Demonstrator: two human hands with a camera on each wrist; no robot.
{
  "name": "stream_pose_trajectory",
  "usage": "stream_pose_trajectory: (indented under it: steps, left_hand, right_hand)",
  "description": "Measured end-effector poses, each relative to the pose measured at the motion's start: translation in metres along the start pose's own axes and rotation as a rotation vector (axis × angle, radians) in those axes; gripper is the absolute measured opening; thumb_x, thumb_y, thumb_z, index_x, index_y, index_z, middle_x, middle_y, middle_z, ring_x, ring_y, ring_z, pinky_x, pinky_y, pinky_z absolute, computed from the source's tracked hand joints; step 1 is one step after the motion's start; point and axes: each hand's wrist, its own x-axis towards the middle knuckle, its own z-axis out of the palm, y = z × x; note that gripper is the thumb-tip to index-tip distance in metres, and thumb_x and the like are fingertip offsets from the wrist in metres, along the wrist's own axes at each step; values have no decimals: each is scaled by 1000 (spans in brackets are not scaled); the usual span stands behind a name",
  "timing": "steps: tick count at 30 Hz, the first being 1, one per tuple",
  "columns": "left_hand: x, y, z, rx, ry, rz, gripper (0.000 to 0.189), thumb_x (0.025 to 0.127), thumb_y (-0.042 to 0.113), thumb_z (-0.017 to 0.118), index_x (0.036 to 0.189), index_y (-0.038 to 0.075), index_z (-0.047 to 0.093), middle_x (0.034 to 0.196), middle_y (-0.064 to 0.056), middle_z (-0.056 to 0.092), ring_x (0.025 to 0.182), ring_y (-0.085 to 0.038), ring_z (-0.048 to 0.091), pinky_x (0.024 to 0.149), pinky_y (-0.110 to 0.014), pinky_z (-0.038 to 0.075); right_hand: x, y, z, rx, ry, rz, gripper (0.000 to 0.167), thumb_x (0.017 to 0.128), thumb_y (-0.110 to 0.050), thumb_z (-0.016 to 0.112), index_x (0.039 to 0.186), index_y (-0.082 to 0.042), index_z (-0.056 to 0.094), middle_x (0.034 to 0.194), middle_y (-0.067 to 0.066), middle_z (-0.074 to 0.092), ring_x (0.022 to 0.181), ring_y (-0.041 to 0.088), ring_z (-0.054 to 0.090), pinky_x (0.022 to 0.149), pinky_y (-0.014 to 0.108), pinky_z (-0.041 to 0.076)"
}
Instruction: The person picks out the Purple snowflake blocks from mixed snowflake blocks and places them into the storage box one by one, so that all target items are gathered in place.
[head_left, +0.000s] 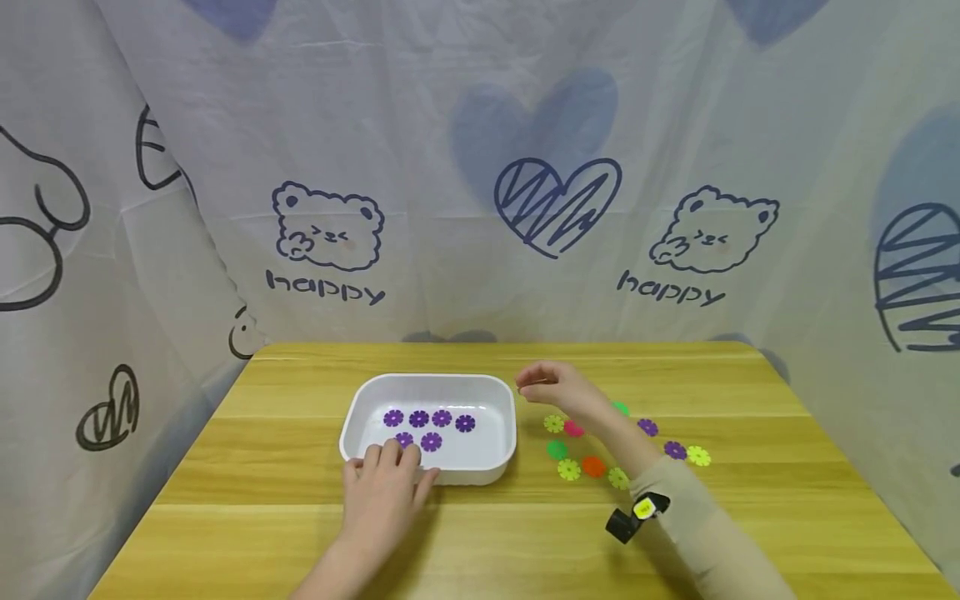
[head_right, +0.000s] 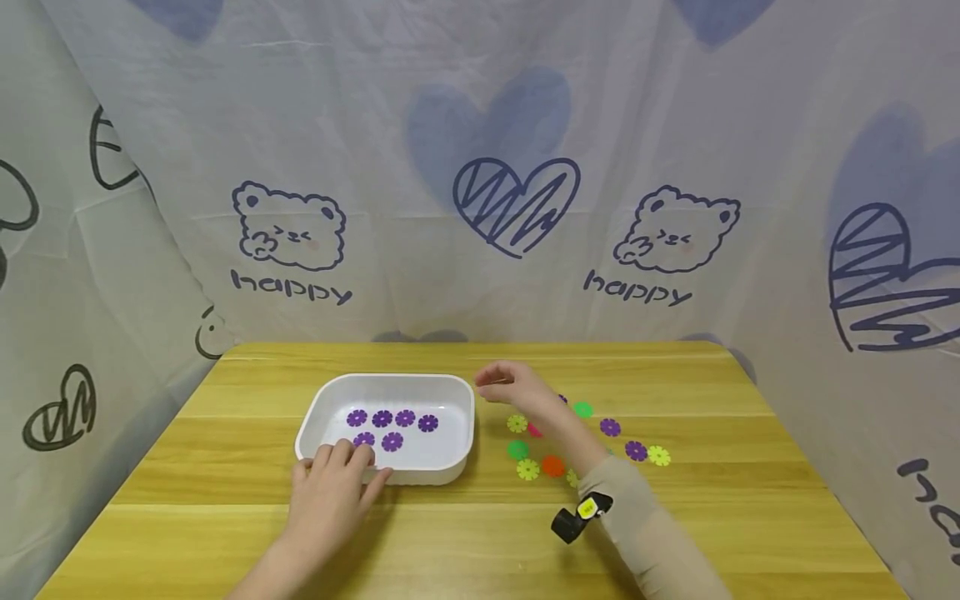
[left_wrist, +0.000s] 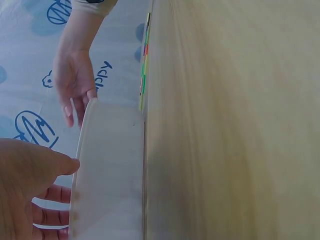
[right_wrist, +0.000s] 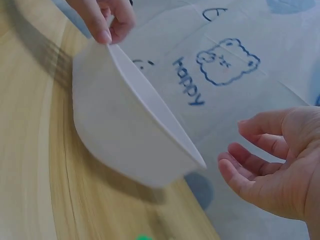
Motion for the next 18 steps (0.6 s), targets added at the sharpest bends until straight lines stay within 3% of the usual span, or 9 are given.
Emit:
stream_pose_trajectory:
  steps: [5, 13, 18]
  left_hand:
    - [0, 0, 0, -1, 5, 5, 34, 84, 44, 71, 89, 14, 56, 85, -3, 54, 80, -22, 48, 80, -46, 40]
    - [1, 0, 0, -2, 0, 5, 34, 85, 45, 70, 90, 14, 57, 85, -4, 54, 80, -22, 48, 80, -47, 40]
    - [1, 0, 0, -2, -11, 2, 33, 86, 45, 69, 90, 15, 56, 85, -2, 53, 81, -21, 47, 79, -46, 40]
  right_hand:
    - [-11, 14, -21, -46, 51, 5, 36, 95, -16, 60, 124, 5, 55, 127, 26, 58, 114, 35, 58, 102, 49, 47]
    - [-17, 47, -49, -32, 137, 39, 39, 96, -14, 59, 126, 10, 51, 126, 31, 54, 114, 41, 55, 100, 50, 47]
    - [-18, 65, -62, -72, 207, 42, 36, 96, -10, 59, 125, 10, 52, 121, 28, 57, 106, 34, 59, 93, 44, 51]
